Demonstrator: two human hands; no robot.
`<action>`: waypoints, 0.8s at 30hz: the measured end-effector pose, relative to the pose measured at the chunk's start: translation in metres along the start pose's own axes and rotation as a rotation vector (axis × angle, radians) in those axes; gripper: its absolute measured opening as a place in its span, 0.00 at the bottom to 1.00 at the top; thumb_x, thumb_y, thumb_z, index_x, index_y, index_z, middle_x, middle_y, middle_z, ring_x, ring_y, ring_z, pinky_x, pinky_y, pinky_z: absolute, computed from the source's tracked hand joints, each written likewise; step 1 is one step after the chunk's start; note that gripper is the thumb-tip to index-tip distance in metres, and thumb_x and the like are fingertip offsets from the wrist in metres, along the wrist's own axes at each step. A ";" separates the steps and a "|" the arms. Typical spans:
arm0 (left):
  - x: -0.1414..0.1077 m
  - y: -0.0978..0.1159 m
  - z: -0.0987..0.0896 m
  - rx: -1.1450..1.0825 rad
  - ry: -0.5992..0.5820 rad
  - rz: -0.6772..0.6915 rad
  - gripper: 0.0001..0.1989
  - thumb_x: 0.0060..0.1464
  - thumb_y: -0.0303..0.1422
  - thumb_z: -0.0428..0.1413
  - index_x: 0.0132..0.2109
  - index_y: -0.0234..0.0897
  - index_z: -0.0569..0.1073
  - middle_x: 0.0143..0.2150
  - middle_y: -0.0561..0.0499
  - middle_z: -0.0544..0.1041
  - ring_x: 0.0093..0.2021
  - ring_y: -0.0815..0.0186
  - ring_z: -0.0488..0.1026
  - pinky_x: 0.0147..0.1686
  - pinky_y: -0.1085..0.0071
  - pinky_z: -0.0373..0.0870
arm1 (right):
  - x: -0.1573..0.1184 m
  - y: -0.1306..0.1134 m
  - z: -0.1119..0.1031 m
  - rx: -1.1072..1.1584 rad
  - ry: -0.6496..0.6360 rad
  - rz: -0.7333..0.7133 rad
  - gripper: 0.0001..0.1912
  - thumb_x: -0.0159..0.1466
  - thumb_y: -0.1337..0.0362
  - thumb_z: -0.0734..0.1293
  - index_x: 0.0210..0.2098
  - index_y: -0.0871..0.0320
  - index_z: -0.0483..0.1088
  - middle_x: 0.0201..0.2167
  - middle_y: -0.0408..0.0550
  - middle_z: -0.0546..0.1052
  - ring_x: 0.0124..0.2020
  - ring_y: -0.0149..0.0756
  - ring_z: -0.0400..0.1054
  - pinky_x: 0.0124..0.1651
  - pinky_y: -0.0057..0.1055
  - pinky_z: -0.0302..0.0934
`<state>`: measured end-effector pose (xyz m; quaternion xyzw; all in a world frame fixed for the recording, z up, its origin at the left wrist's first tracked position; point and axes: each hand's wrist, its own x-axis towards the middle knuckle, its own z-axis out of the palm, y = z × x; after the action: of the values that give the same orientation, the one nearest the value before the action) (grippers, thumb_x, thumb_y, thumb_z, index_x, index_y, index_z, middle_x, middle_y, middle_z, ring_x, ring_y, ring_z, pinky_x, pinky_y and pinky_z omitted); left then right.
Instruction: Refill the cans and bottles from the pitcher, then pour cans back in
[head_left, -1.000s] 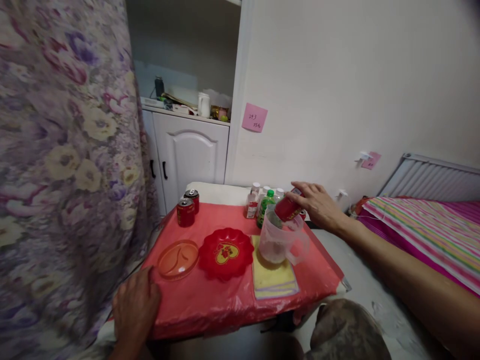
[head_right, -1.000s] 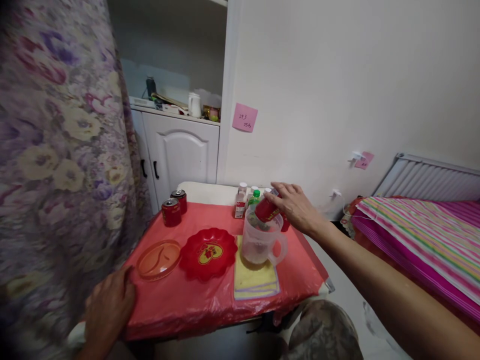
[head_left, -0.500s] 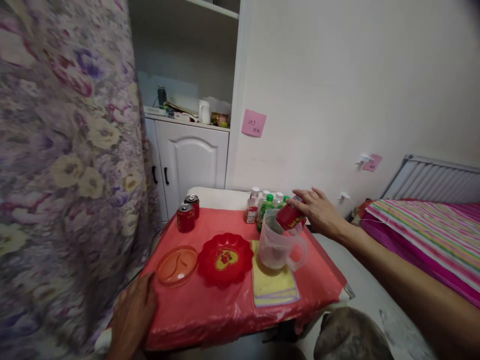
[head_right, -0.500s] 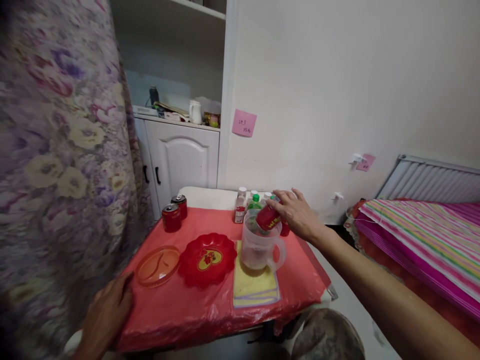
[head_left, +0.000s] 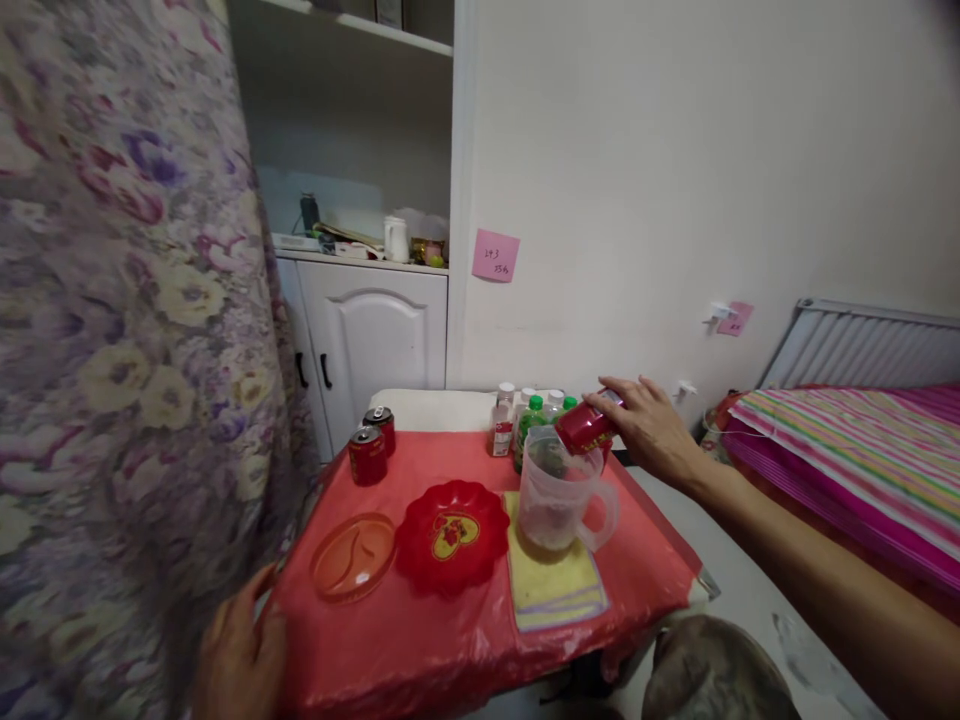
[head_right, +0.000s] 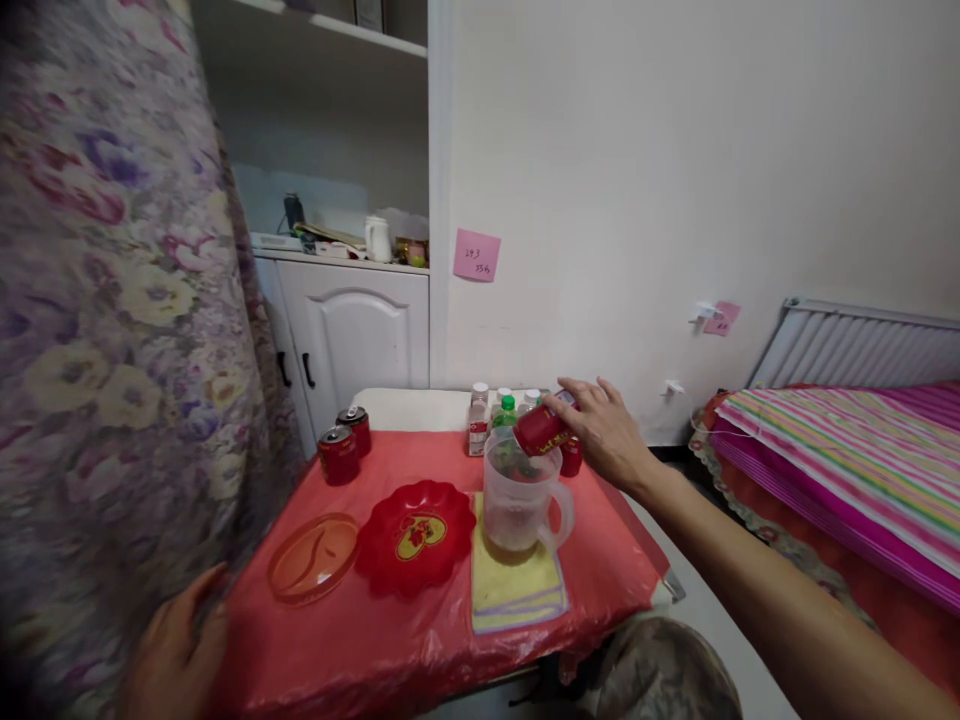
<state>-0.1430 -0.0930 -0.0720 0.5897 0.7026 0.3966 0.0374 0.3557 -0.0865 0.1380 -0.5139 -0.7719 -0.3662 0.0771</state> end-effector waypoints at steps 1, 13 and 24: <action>-0.002 0.005 -0.003 -0.027 -0.001 -0.013 0.28 0.61 0.44 0.37 0.60 0.33 0.65 0.58 0.36 0.71 0.58 0.47 0.69 0.61 0.49 0.66 | -0.001 0.000 -0.001 -0.001 0.002 0.011 0.27 0.66 0.77 0.59 0.62 0.53 0.65 0.62 0.63 0.68 0.59 0.51 0.66 0.63 0.55 0.54; -0.021 0.043 0.031 -0.293 -0.054 0.065 0.23 0.55 0.45 0.49 0.55 0.43 0.69 0.49 0.47 0.81 0.45 0.56 0.80 0.49 0.58 0.77 | -0.011 0.006 0.014 0.003 0.019 0.100 0.26 0.68 0.74 0.58 0.64 0.53 0.62 0.63 0.63 0.67 0.60 0.49 0.65 0.63 0.55 0.53; -0.038 0.064 0.067 -0.292 -0.122 0.351 0.19 0.59 0.36 0.48 0.54 0.38 0.74 0.50 0.41 0.83 0.51 0.56 0.81 0.51 0.57 0.79 | -0.016 0.007 0.017 0.031 0.037 0.085 0.25 0.67 0.73 0.61 0.62 0.54 0.63 0.61 0.64 0.69 0.58 0.52 0.68 0.61 0.57 0.54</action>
<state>-0.0456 -0.0919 -0.0949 0.7139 0.5209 0.4582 0.0954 0.3733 -0.0856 0.1211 -0.5381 -0.7535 -0.3598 0.1148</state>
